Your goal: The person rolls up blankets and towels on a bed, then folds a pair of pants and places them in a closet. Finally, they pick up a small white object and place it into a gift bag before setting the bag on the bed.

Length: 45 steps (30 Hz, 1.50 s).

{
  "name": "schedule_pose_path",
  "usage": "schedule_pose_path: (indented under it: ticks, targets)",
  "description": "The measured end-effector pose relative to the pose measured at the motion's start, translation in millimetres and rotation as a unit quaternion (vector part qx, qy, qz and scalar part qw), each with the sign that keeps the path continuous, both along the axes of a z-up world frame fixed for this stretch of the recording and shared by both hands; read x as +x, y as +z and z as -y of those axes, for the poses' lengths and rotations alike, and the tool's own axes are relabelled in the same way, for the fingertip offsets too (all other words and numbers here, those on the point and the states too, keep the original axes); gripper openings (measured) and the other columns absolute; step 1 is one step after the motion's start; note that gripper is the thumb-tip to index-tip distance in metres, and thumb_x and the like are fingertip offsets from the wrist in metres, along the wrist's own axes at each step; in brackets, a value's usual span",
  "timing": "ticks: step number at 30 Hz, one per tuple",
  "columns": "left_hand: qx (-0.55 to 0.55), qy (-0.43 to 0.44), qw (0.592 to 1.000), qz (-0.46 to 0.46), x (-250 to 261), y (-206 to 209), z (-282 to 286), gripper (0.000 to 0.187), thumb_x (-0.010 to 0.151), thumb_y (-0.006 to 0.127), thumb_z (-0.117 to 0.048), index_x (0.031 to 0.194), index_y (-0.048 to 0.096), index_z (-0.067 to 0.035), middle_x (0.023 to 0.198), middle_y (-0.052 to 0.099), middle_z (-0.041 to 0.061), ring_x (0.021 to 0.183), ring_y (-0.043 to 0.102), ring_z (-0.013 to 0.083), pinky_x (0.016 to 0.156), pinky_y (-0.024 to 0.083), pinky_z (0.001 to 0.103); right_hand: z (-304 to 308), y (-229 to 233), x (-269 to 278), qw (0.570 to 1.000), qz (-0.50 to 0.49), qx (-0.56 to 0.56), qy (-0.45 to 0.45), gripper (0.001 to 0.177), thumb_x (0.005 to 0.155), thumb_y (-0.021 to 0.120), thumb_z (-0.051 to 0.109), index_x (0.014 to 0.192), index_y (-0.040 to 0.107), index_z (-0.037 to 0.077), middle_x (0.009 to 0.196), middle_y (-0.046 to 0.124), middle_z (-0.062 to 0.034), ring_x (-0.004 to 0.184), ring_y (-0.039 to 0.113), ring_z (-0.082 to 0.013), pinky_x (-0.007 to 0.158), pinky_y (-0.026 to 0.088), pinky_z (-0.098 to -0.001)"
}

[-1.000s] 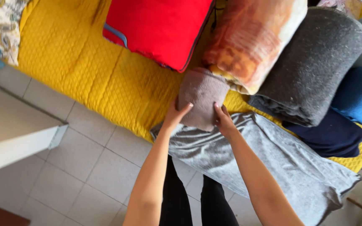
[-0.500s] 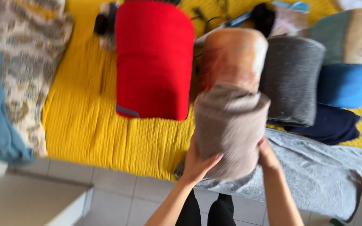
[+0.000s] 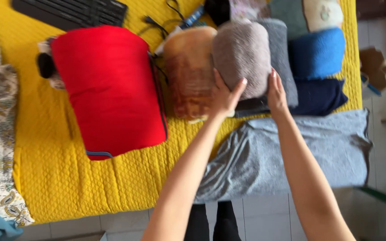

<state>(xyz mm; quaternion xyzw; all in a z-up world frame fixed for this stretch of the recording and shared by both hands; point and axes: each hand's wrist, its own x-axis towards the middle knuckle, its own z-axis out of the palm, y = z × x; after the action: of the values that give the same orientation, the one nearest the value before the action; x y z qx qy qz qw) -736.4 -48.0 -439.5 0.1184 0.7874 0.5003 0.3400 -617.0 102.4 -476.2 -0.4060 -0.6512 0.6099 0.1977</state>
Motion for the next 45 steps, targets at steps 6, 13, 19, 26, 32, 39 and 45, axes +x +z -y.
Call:
schedule_pose_path:
  ticks: [6,13,19,26,32,39,45]
  targets:
    - [0.177,0.059,0.950,-0.251,51.4,-33.0,88.3,0.040,0.098,0.057,-0.023,0.134,0.049,-0.009,0.109,0.060,0.013,0.103,0.053,0.0233,0.096,0.043,0.040,85.4,-68.0,105.8,0.993,-0.024,0.057,-0.105,0.041,0.101,0.043,0.042,0.119,0.054,0.007,0.106,0.055,-0.0029,0.096,0.051,-0.0115,0.084,0.043,-0.0275]
    - [-0.160,-0.064,0.919,-0.356,172.0,-160.3,261.0,0.093,0.060,0.082,-0.046,0.128,0.040,0.001,0.114,0.059,0.028,0.103,0.051,0.0419,0.087,0.037,0.050,258.2,-177.7,213.0,0.984,0.155,-0.046,0.072,0.023,0.085,0.054,0.003,0.104,0.067,0.005,0.097,0.069,-0.0039,0.090,0.065,-0.0109,0.075,0.050,-0.0241]
    - [-0.245,-0.087,0.965,-0.038,211.9,-275.9,338.5,0.092,0.072,0.079,-0.038,0.142,0.030,-0.005,0.104,0.062,0.022,0.096,0.060,0.0393,0.085,0.044,0.046,273.0,-159.0,181.0,0.980,0.156,-0.042,0.117,0.021,0.089,0.054,0.003,0.104,0.068,0.007,0.098,0.071,-0.0050,0.087,0.064,-0.0116,0.074,0.050,-0.0256]
    - [0.108,0.203,0.932,0.279,166.2,-252.6,398.2,0.051,0.072,0.076,-0.028,0.112,0.059,-0.001,0.098,0.067,0.006,0.086,0.063,0.0163,0.073,0.052,0.033,297.3,-112.8,155.2,0.968,0.063,0.171,0.171,0.026,0.085,0.054,0.001,0.107,0.065,0.008,0.117,0.062,-0.0104,0.106,0.058,-0.0258,0.092,0.047,-0.0358]
    - [0.055,0.215,0.955,0.197,74.6,-194.5,482.1,0.044,0.076,0.077,-0.021,0.110,0.064,0.003,0.100,0.067,0.012,0.084,0.063,0.0192,0.074,0.051,0.034,357.6,-127.4,142.0,0.857,0.144,0.268,0.417,0.078,0.080,0.065,0.034,0.145,0.027,0.012,0.151,0.019,-0.0181,0.139,0.018,-0.0375,0.106,0.012,-0.0609]
    - [-0.339,0.259,0.860,-0.279,126.9,-217.5,441.6,0.050,0.079,0.071,-0.014,0.125,0.052,-0.009,0.127,0.049,0.017,0.128,0.039,0.0323,0.110,0.032,0.046,332.1,-160.3,203.5,0.801,0.291,0.282,0.440,0.073,0.086,0.058,0.036,0.148,0.023,0.018,0.155,0.016,-0.0122,0.142,0.012,-0.0333,0.113,0.011,-0.0536]
    - [-0.141,0.535,0.833,-0.030,289.3,-291.9,352.8,0.095,0.074,0.077,-0.040,0.139,0.019,-0.002,0.140,0.016,0.020,0.128,0.024,0.0324,0.103,0.027,0.050,246.8,-190.0,351.7,0.876,0.314,0.308,0.197,0.056,0.088,0.059,0.022,0.140,0.041,0.014,0.150,0.036,-0.0122,0.139,0.032,-0.0337,0.114,0.029,-0.0470]
